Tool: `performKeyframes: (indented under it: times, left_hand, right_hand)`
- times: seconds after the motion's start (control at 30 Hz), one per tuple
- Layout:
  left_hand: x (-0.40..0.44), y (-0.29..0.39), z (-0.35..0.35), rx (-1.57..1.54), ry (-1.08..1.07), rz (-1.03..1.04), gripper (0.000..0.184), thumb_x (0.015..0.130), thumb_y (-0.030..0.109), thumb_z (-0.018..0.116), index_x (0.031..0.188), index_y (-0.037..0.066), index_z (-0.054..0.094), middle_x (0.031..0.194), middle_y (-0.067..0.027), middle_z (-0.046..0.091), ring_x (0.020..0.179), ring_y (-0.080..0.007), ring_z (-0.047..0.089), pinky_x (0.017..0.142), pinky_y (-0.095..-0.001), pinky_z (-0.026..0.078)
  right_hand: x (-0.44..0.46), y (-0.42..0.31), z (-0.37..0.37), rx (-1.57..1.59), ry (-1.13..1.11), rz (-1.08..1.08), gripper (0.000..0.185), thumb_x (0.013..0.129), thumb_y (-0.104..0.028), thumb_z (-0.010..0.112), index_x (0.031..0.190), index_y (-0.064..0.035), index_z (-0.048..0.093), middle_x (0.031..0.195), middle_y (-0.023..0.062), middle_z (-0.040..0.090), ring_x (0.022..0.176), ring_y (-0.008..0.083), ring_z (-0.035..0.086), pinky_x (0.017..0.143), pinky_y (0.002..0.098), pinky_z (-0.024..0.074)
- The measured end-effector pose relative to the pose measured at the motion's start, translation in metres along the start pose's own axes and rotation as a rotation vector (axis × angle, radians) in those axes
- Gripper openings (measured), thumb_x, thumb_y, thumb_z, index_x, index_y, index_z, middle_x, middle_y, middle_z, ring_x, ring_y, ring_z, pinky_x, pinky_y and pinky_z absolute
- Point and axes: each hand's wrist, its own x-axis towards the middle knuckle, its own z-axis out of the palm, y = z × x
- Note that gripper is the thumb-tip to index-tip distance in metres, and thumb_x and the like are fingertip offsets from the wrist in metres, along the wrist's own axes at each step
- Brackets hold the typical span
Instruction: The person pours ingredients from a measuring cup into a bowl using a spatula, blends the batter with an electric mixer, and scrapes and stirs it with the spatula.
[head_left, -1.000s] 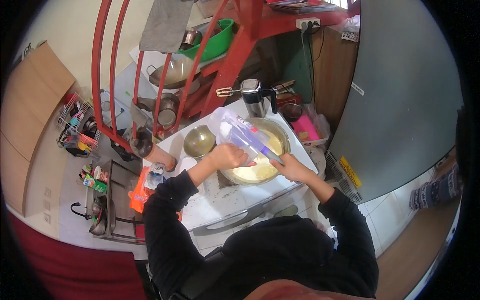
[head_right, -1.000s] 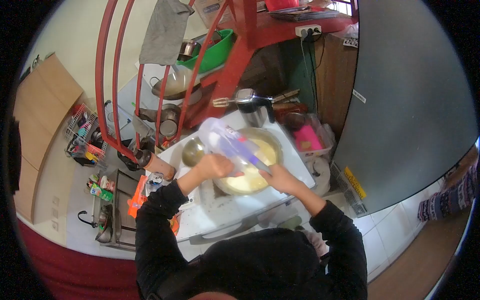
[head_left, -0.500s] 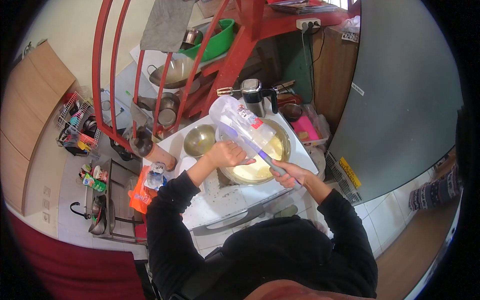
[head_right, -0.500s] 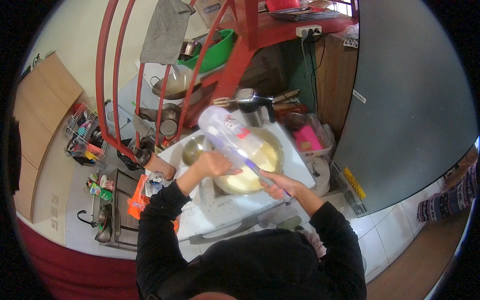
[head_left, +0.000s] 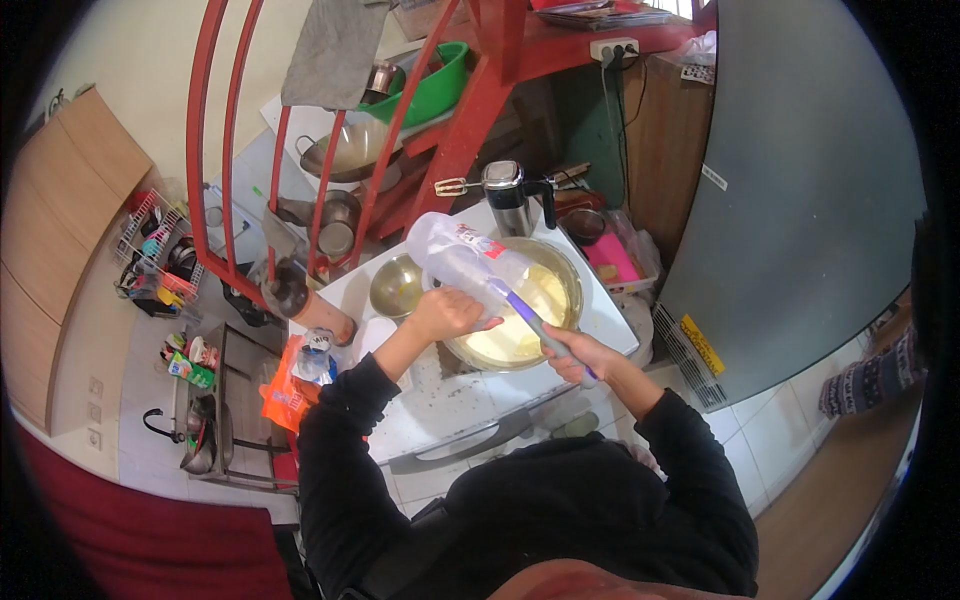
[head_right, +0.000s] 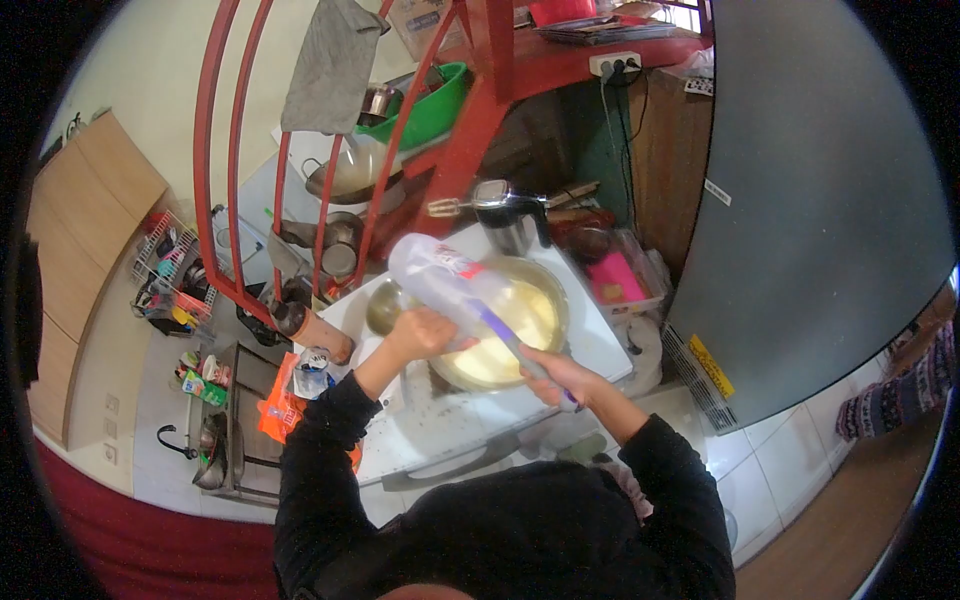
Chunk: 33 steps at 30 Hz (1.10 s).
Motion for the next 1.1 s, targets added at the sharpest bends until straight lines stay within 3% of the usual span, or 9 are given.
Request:
performKeyframes:
  times: [0.1,0.2,0.3,0.43,0.53,0.67,0.77,0.97,1.1]
  left_hand:
    - [0.004,-0.002,-0.009,0.094,-0.053,-0.048,0.044,0.071,0.036,0.065,0.044,0.012,0.040,0.041,-0.0005,0.043,0.037,-0.0149,0.046,0.039,-0.0249,0.038]
    - [0.002,-0.003,-0.008,0.064,-0.094,-0.079,0.043,0.072,0.038,0.064,0.045,0.012,0.043,0.041,-0.0015,0.043,0.037,-0.0159,0.047,0.038,-0.0258,0.038]
    - [0.004,-0.003,-0.009,0.002,-0.225,-0.059,0.042,0.073,0.039,0.062,0.046,0.012,0.044,0.041,-0.0022,0.044,0.038,-0.0170,0.049,0.039,-0.0267,0.039]
    - [0.007,-0.011,-0.010,0.031,-0.235,-0.020,0.042,0.073,0.040,0.061,0.046,0.012,0.044,0.042,-0.0019,0.044,0.039,-0.0176,0.049,0.038,-0.0276,0.039]
    - [0.006,-0.016,-0.009,0.043,-0.186,0.045,0.042,0.073,0.040,0.061,0.046,0.013,0.043,0.042,-0.0013,0.043,0.038,-0.0171,0.048,0.037,-0.0276,0.039]
    - [0.003,-0.025,-0.010,0.085,-0.132,0.105,0.044,0.072,0.041,0.062,0.046,0.013,0.041,0.041,-0.0006,0.041,0.037,-0.0166,0.046,0.036,-0.0270,0.037]
    - [-0.002,-0.032,-0.007,0.045,-0.112,0.084,0.044,0.069,0.037,0.066,0.044,0.012,0.040,0.041,-0.0009,0.039,0.036,-0.0168,0.043,0.035,-0.0273,0.036]
    - [-0.014,-0.036,-0.005,0.104,-0.203,0.005,0.045,0.070,0.042,0.063,0.045,0.013,0.041,0.042,-0.0018,0.042,0.036,-0.0176,0.046,0.036,-0.0276,0.037]
    - [0.001,-0.036,-0.006,0.083,-0.186,0.018,0.043,0.068,0.035,0.068,0.044,0.012,0.041,0.041,-0.0026,0.039,0.036,-0.0189,0.043,0.035,-0.0302,0.036]
  right_hand:
    - [-0.002,-0.003,0.012,-0.517,0.315,-0.277,0.040,0.087,-0.044,0.044,0.075,-0.0062,0.048,0.044,0.0022,0.043,0.033,0.0153,0.044,0.033,0.0266,0.0375]
    - [-0.003,-0.012,0.009,-1.420,0.720,-0.665,0.040,0.085,-0.039,0.047,0.091,0.0004,0.051,0.056,0.0155,0.056,0.049,0.0291,0.057,0.047,0.0377,0.0459]
    - [-0.017,-0.035,0.029,-1.654,0.940,-0.536,0.036,0.084,-0.035,0.049,0.090,0.0009,0.051,0.063,0.0209,0.058,0.057,0.0357,0.058,0.056,0.0430,0.0463]
    - [-0.002,-0.038,0.018,-1.703,1.042,-0.626,0.032,0.083,-0.034,0.049,0.086,-0.0022,0.053,0.063,0.0167,0.059,0.060,0.0327,0.059,0.053,0.0418,0.0464]
    - [-0.004,-0.049,0.012,-1.723,0.909,-0.642,0.035,0.083,-0.034,0.051,0.086,0.0006,0.054,0.065,0.0181,0.059,0.063,0.0346,0.059,0.056,0.0423,0.0465]
    - [-0.002,-0.065,-0.023,-1.460,0.561,-0.624,0.042,0.082,-0.035,0.051,0.091,0.0062,0.057,0.072,0.0246,0.058,0.071,0.0399,0.057,0.067,0.0438,0.0451]
    - [-0.017,-0.064,-0.031,-1.492,0.507,-0.634,0.037,0.083,-0.035,0.052,0.086,0.0016,0.058,0.072,0.0233,0.058,0.071,0.0379,0.057,0.066,0.0434,0.0448]
    - [-0.064,-0.063,-0.011,-1.794,0.812,-0.504,0.030,0.081,-0.032,0.052,0.088,-0.0033,0.056,0.069,0.0192,0.059,0.070,0.0362,0.058,0.065,0.0450,0.0458]
    - [-0.051,-0.043,-0.014,-1.694,1.007,-0.514,0.033,0.083,-0.035,0.049,0.083,-0.0023,0.050,0.065,0.0209,0.057,0.064,0.0379,0.056,0.058,0.0476,0.0435]
